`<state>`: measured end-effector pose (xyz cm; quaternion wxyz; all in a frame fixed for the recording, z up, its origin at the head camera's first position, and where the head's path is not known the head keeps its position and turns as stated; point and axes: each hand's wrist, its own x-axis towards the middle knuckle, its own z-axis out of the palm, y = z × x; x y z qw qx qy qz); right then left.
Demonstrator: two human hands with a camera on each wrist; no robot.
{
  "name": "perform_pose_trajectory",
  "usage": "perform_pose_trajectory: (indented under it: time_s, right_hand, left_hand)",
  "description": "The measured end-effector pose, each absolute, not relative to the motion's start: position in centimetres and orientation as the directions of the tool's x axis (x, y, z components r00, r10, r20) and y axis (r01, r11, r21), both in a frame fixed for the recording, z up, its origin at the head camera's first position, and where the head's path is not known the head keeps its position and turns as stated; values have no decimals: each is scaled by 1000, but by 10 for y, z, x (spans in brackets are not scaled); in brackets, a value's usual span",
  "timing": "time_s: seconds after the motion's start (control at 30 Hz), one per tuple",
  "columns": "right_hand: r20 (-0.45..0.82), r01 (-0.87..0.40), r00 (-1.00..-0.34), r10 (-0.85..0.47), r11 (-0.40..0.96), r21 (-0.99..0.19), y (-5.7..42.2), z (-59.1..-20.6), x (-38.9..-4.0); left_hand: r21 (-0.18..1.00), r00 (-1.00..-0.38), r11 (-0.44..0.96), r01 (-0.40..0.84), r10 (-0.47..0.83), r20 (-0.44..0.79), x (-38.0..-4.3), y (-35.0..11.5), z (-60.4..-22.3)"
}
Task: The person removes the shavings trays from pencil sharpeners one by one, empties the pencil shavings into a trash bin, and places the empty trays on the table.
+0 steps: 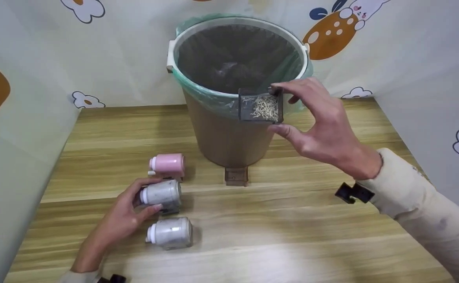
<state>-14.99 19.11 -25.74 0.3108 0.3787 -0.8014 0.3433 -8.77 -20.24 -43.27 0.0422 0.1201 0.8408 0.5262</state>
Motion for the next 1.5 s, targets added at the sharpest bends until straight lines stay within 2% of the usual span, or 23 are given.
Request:
perform_pose_trajectory:
  time_s: [0.37, 0.8, 1.5]
  right_hand:
    - [770, -818, -513, -379, 489, -303, 195, -249, -161]
    - [738, -773, -566, -367, 549, -319, 202, -237, -173]
    - [701, -746, -582, -412, 613, -259, 212, -228, -195]
  left_hand:
    - [913, -965, 368, 178, 247, 88, -88, -204, -439]
    - [896, -965, 408, 174, 250, 73, -90, -205, -443]
    - [906, -955, 369, 209, 274, 109, -91, -205, -447]
